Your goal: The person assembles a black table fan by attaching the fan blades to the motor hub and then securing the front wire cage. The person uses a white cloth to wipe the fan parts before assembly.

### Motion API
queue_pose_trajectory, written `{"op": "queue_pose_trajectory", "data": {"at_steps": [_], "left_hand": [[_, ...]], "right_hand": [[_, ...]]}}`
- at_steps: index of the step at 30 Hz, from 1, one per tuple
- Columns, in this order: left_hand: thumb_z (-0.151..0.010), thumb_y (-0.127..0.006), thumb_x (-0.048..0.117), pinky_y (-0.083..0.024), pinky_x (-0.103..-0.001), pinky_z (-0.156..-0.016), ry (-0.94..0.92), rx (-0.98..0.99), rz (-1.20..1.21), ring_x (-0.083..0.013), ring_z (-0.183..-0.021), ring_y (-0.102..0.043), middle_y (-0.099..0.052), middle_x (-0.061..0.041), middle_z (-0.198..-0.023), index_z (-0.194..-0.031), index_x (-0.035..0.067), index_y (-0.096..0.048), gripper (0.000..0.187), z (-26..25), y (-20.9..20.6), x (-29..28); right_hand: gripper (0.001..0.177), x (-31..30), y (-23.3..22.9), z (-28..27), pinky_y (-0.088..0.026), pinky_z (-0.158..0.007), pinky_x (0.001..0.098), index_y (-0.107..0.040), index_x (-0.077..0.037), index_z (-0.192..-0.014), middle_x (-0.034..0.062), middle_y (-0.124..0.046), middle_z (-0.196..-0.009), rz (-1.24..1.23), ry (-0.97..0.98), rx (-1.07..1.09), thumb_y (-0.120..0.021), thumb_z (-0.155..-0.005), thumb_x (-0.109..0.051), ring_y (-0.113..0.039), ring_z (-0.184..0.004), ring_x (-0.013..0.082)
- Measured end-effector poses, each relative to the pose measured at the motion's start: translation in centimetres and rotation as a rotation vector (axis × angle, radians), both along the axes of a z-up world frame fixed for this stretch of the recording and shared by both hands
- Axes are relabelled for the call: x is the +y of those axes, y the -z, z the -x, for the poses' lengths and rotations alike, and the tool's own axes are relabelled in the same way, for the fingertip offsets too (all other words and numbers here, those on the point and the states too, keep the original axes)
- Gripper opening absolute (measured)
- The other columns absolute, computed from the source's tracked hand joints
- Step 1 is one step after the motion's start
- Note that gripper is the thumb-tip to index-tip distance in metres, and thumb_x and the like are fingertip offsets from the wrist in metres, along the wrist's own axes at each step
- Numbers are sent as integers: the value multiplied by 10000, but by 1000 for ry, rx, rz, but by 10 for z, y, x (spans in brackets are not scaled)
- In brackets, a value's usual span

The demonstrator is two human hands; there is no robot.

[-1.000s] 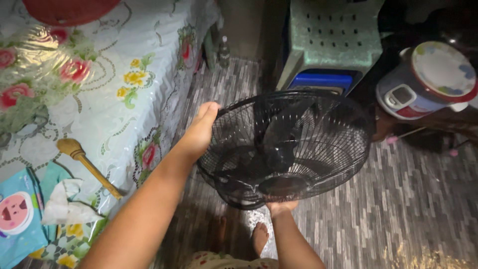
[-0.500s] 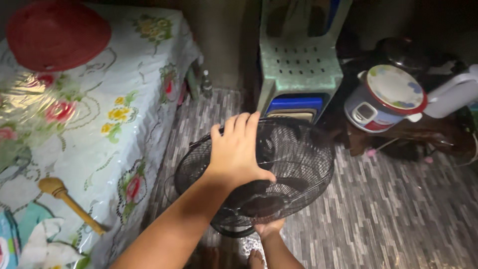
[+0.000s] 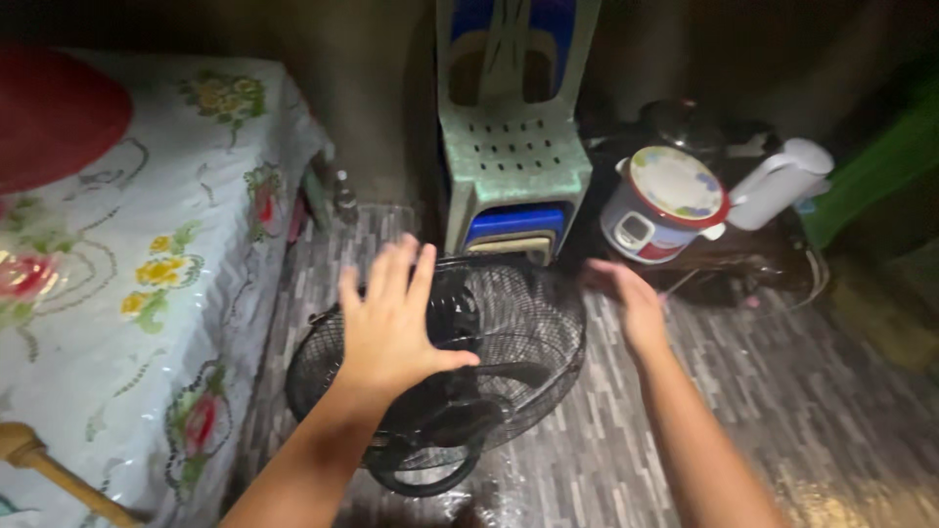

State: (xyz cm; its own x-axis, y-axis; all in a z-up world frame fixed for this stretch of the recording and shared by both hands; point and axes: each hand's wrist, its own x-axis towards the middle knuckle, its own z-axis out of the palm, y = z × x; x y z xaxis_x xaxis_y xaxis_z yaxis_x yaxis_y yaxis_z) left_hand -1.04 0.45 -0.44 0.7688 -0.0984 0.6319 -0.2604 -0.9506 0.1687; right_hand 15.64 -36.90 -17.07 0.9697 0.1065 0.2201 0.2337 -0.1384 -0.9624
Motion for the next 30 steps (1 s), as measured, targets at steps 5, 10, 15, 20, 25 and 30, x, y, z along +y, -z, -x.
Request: {"op": "queue_pose_trajectory", "data": {"at_steps": [5, 10, 15, 20, 25, 30], "left_hand": [[-690, -875, 531, -379, -468, -1146, -103, -394, 361, -365, -1301, -510, -535, -206, -1396, -1414, 67, -512, 933, 69, 109, 42], [-1168, -386, 386, -483, -482, -1124, -1163, 87, 1378, -376, -1300, -611, -622, -260, -1386, -1422, -57, -582, 547, 137, 302, 57], [-1048, -397, 389, -511, -532, -1014, -221, 78, 2091, -412, -1224, -605, -574, -274, -1408, -1449, -36, -507, 594, 103, 388, 29], [-985, -345, 563, -499, -547, -1022, 174, -213, 2298, -388, -1268, -580, -552, -172, -1459, -1516, 103, -461, 712, 82, 366, 3], [-1031, -301, 599, -458, -489, -989, 113, -243, 2460, -355, -1208, -569, -554, -134, -1453, -1539, 111, -438, 717, 80, 318, 5], [-1011, -373, 418, -495, -517, -1032, 87, -214, 2334, -373, -1252, -579, -554, -199, -1448, -1504, 8, -443, 645, 71, 288, -2]], "right_hand": [[658, 52, -56, -30, -418, -1123, 385, -633, -4, -1360, 138, -669, -1352, -25, -423, 244, -366, -1062, -527, -610, -1269, 230], [769, 53, -57, -26, -396, -1115, 406, -620, 11, -1389, 111, -625, -1432, -74, -574, 394, -329, -1036, -607, -559, -1300, 225], [800, 55, -56, -16, -351, -1172, 405, -555, -11, -1462, 132, -565, -1480, -13, -591, 339, -370, -1007, -643, -514, -1348, 242], [957, 56, -77, -19, -240, -1219, 421, -404, -56, -1565, 124, -370, -1629, -19, -750, 487, -364, -910, -751, -353, -1491, 255], [998, 57, -89, -26, -193, -1228, 436, -341, -90, -1601, 136, -335, -1654, 41, -847, 616, -392, -871, -768, -286, -1533, 256], [938, 57, -91, -44, -241, -1240, 463, -363, -82, -1580, 164, -393, -1618, -1, -974, 722, -528, -884, -689, -336, -1516, 277]]}}
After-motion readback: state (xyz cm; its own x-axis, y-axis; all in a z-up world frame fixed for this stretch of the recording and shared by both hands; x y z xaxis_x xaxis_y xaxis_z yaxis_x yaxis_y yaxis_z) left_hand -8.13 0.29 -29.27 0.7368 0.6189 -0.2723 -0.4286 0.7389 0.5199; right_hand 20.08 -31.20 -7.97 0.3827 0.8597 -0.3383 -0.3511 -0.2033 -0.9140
